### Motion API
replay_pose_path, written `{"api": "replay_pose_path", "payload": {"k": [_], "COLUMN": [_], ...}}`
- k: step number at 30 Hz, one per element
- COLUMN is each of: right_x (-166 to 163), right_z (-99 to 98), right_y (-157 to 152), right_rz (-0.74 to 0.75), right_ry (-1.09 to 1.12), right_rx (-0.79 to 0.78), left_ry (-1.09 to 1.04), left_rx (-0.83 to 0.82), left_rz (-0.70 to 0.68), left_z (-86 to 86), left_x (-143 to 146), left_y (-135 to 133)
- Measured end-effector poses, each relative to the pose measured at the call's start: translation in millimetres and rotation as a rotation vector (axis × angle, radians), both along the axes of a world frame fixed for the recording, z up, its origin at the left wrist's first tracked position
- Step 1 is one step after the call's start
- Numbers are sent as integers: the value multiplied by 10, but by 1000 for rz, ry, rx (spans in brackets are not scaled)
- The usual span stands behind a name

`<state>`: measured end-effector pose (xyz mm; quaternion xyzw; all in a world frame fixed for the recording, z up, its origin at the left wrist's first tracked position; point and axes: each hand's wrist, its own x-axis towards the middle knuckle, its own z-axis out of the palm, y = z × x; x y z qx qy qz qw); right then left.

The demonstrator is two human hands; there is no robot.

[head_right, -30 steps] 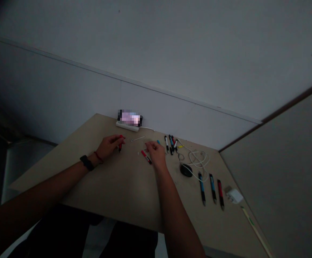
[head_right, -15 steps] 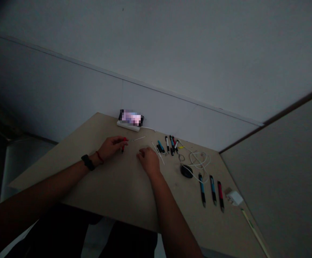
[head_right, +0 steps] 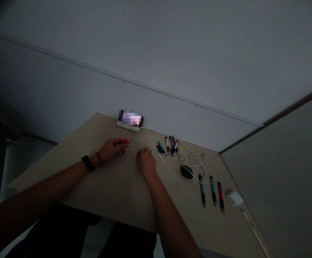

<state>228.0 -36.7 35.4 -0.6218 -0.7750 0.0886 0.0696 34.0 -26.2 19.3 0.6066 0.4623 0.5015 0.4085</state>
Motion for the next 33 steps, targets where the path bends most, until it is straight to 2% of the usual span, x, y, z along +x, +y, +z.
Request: {"api": "replay_pose_path", "payload": {"k": [15, 21, 26, 33], "right_x": [-25, -44, -41, 7], "right_z": [7, 25, -10, -50], "right_y": [-22, -29, -11, 50], "right_rz": [21, 33, 23, -31], "right_ry": [105, 65, 63, 154], "right_rx": [22, 13, 17, 39], "left_ry": [27, 44, 144, 115], "left_rx": [22, 27, 113, 201], "left_rz": [-24, -57, -66, -140], "left_z": [-14, -36, -12, 6], "left_x": [-9, -9, -21, -31], "left_y": [-2, 4, -31, -53]}}
